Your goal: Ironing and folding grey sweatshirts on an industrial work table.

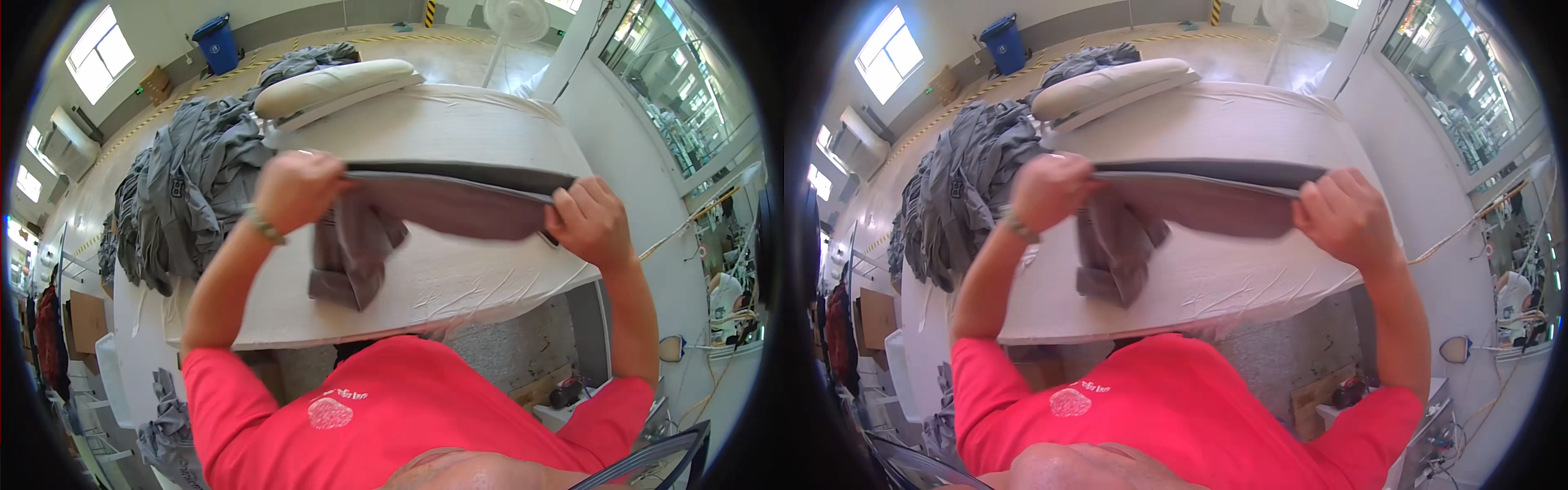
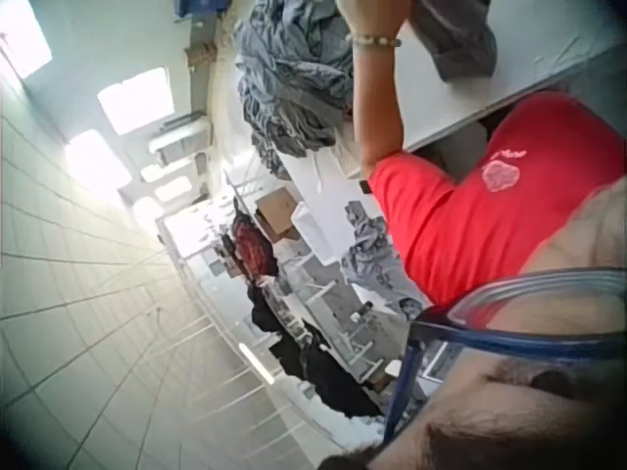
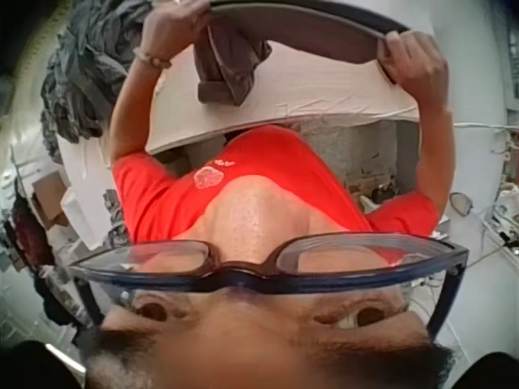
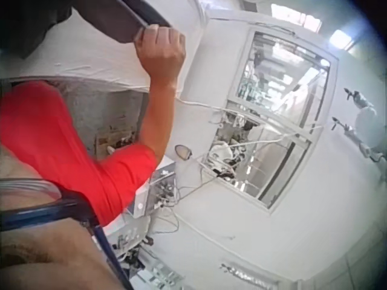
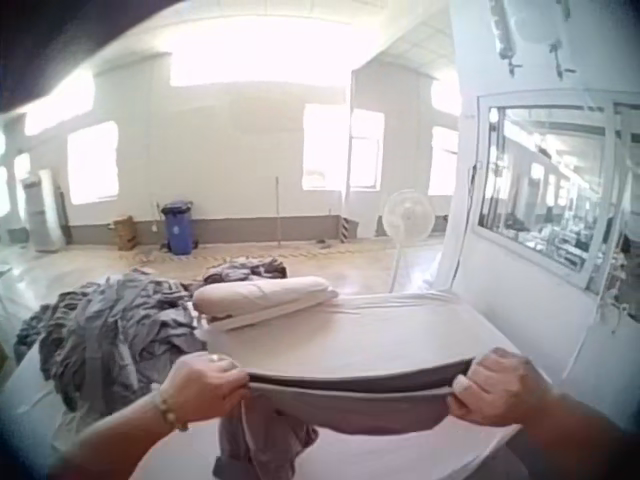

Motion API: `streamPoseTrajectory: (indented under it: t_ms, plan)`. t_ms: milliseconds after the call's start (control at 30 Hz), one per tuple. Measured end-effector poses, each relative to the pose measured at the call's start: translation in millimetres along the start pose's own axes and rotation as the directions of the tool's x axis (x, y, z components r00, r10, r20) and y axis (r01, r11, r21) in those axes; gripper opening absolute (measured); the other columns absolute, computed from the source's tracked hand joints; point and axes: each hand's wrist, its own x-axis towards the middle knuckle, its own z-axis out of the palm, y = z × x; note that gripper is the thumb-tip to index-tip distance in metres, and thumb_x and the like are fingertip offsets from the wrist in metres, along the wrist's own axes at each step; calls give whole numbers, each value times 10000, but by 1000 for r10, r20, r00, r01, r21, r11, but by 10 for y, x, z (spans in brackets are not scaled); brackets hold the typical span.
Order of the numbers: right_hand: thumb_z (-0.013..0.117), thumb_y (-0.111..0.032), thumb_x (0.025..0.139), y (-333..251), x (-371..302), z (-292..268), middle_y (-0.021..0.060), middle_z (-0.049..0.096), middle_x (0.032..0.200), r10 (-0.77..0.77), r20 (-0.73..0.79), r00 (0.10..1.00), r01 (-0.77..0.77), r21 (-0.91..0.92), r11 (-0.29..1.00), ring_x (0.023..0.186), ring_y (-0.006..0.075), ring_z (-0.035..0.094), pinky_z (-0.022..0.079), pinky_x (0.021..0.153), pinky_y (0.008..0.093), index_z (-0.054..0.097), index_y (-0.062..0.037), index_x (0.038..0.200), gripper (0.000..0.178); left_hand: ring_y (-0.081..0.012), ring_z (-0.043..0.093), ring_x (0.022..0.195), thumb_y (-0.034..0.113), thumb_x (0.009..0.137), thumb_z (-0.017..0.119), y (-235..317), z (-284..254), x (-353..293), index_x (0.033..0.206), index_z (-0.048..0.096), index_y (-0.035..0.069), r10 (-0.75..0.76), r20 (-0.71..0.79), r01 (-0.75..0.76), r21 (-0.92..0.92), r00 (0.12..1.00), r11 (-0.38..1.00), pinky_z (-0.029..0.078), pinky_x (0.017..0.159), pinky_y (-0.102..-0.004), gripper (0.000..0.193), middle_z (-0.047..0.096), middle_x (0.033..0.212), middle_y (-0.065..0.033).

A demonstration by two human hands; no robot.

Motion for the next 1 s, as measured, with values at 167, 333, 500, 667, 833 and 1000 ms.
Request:
streamPoseTrajectory:
  t_ms: [167,333,500,667,833,1000]
  plan:
    - [801,-50,790,301,621,-221,116,596,832,-164,-341,926,144,-84,986,865,337,655,552,751,432,660,-19,1033,283,-297,701,814,96,803,820,247,-1129,-17,898,648,46,-57,-287,62,5,956,998,559,702,-363,202,724,1052,-125]
    - [805,-86,801,471,866,-81,94,613,890,-198,-292,936,181,-86,980,942,313,664,550,804,416,673,-36,1008,251,-288,652,733,57,806,822,526,-847,-350,931,653,38,-234,-121,169,-397,965,902,531,643,-342,211,667,937,-116]
    - [790,-108,804,556,879,293,59,631,968,-180,-53,982,173,-121,978,974,253,665,539,855,380,678,-60,948,189,-292,621,679,48,794,836,294,-318,-459,949,679,52,-292,137,309,-645,947,699,506,610,-340,220,617,863,-104]
    - [763,-60,791,481,606,609,48,642,975,-54,133,990,45,68,997,927,236,660,535,823,366,652,-70,896,153,-227,628,724,-27,763,818,169,14,-412,925,670,26,-125,237,256,-672,963,695,500,625,-353,226,612,861,-93]
    - [711,26,760,200,509,666,65,639,927,172,244,954,-289,612,736,845,259,644,526,730,383,643,-72,908,190,-225,618,760,-25,787,783,-182,314,-380,903,669,9,-152,295,319,-684,943,656,492,678,-323,166,614,874,-90]
    - [670,54,744,45,337,887,83,634,899,-132,414,901,-249,741,623,822,288,638,516,687,399,651,-67,952,241,-206,623,795,-66,789,760,-290,217,-273,897,691,7,-344,303,458,-628,889,629,492,694,-301,148,620,911,-87]
